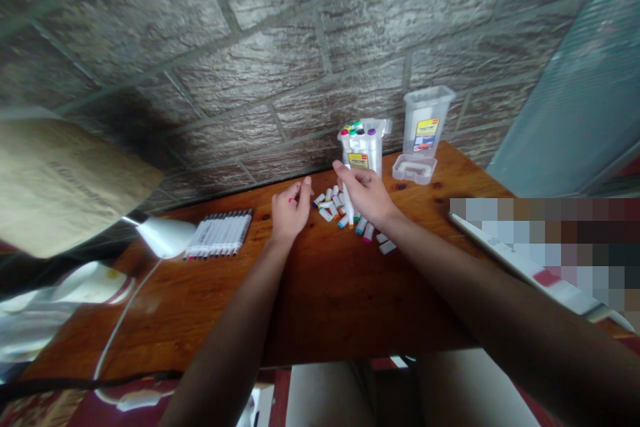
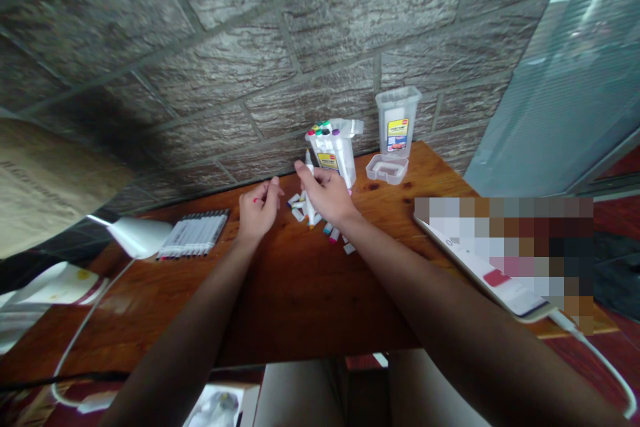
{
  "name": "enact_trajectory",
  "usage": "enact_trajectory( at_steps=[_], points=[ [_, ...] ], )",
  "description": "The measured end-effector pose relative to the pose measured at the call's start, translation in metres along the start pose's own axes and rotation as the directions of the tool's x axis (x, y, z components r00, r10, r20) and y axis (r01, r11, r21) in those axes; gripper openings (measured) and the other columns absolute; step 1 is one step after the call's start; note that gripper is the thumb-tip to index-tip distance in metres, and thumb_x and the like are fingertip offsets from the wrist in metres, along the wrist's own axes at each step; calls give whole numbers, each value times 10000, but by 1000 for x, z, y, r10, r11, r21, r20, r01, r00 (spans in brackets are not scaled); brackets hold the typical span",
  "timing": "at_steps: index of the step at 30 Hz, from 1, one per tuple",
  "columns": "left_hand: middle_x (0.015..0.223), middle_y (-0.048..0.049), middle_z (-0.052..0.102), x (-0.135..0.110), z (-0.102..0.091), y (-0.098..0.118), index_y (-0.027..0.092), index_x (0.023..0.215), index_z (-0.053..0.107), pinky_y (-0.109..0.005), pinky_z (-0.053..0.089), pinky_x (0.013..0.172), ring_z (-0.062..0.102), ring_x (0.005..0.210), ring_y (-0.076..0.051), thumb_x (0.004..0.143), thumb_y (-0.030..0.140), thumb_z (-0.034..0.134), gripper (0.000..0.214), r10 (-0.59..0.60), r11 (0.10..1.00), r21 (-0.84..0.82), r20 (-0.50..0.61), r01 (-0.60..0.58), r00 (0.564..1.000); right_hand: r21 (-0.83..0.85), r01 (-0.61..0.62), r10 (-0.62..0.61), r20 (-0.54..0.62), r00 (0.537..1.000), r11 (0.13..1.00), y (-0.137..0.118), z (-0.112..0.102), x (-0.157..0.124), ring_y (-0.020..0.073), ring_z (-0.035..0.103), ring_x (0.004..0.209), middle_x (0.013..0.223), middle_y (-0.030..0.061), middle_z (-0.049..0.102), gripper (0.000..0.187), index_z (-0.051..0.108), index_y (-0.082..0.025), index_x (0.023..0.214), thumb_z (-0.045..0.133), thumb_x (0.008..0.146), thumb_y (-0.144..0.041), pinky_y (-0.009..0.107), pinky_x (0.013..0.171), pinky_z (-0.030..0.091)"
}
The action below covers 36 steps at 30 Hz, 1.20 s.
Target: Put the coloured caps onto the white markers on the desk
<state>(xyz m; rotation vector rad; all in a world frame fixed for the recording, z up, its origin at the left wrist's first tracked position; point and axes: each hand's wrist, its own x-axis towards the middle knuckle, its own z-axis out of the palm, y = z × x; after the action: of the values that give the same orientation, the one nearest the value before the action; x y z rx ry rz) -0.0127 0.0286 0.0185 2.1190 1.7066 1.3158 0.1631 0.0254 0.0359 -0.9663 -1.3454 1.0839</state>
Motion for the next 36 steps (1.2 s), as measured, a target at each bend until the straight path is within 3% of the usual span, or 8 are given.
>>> enact_trajectory(
  at_steps=[3,8,13,19,24,28,32,36],
  points=[
    [658,-14,641,4,2,-11,191,705,620,-241,390,661,575,628,-137,946,448,488,376,-41,990,136,-58,48,997,-20,20,-20,14,1000,1000,5,1,0,105,452,504,507,-39,460,569,471,-206,556,521,875,-675,262,550,358],
    [613,-13,599,4,5,-16,199,613,562,-258,347,633,535,600,-145,920,458,505,406,-56,972,234,175,14,983,-44,-11,11,11,1000,999,12,4,-1,114,464,508,513,-32,497,576,492,-206,568,502,872,-695,268,548,356],
    [546,-7,555,1,3,-2,199,530,505,-269,318,608,483,541,-137,909,497,514,482,-57,962,273,226,-7,973,-12,-65,65,-11,998,998,10,2,1,121,485,482,495,-21,510,567,530,-205,582,509,864,-696,267,523,374],
    [592,-23,620,-5,7,7,203,588,584,-266,304,575,531,554,-147,894,460,542,402,-55,970,241,335,-29,941,-18,-65,65,-14,998,998,11,3,1,128,513,495,504,-11,540,558,566,-200,593,531,848,-695,266,525,390],
    [551,-60,613,-4,6,5,212,508,606,-284,258,537,540,545,-178,874,516,560,478,-155,929,370,327,24,932,-52,-46,46,14,999,998,13,5,0,127,527,508,504,-10,548,559,573,-196,587,521,861,-680,260,533,388],
    [481,-38,549,-1,2,6,212,486,619,-282,245,499,493,482,-162,826,492,619,440,-234,927,366,391,82,890,-75,-26,27,22,999,997,12,5,-2,124,526,515,501,-9,545,556,588,-191,595,522,870,-669,256,532,374],
    [455,-27,543,-2,0,10,213,493,647,-271,246,476,487,456,-155,792,390,641,347,-245,926,366,400,91,883,-85,-43,45,28,999,995,8,6,-4,124,525,519,504,-6,553,549,579,-190,585,533,867,-660,255,531,370],
    [503,-49,602,-3,-1,13,216,521,669,-275,256,484,508,480,-167,802,475,635,384,-250,911,402,375,86,893,-88,-32,34,23,999,996,6,7,-7,125,535,528,527,0,577,545,576,-188,575,546,859,-652,257,535,376]
  ],
)
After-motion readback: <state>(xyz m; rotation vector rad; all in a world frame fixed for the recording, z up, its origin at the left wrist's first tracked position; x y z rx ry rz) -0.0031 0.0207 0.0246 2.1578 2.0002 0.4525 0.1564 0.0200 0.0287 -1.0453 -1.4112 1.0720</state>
